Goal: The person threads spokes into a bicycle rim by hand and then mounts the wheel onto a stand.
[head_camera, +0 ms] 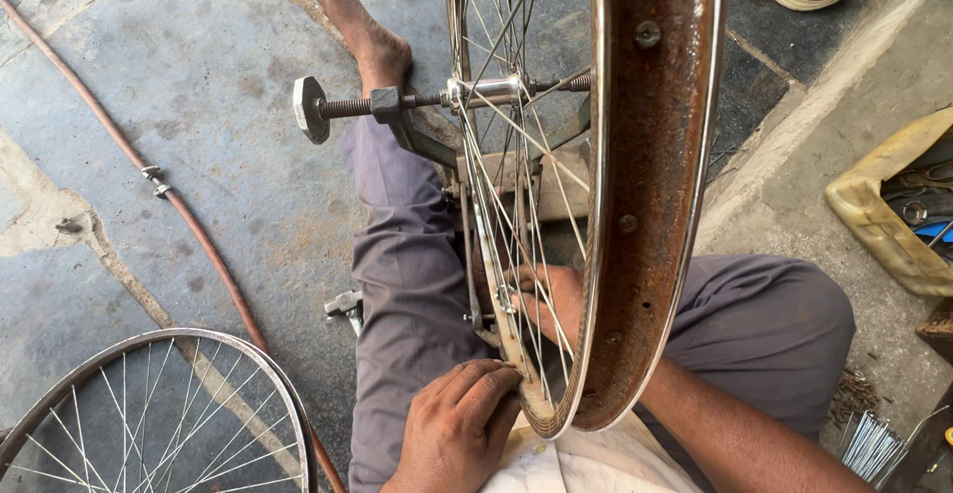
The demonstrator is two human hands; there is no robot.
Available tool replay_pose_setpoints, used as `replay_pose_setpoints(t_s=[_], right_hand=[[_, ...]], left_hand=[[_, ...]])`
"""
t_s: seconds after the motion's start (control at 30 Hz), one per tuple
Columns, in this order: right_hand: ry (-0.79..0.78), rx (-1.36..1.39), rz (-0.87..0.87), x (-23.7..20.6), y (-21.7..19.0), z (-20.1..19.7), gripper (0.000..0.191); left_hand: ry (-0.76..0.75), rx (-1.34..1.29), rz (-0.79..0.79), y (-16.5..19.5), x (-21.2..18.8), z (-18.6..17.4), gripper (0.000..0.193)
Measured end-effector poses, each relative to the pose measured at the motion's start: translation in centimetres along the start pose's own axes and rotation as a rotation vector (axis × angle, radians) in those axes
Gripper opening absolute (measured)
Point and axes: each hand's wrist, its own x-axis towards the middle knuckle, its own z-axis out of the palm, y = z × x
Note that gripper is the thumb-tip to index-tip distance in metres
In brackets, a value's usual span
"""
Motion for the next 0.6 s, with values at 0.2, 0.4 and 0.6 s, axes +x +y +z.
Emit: replay_pose_setpoints(t_s=[0.2, 0.4, 0.6], right_hand=[[-0.112, -0.059, -0.022, 0.4, -0.2, -0.8, 0.034], [-0.246, -0.158, 0.002, 2.2, 0.5, 0.0, 0.028], [-0.5, -0.022, -0.452, 5.7, 2.3, -1.6, 0.036]], left_hand=[[-0.015, -0.016, -0.019, -0.1, 0.0, 0.1, 0.025], [0.024, -0.032, 0.023, -0.1, -0.2, 0.0, 0.026], [-0.005, -0.028, 0.009, -0.2, -0.2, 0.1, 0.026]])
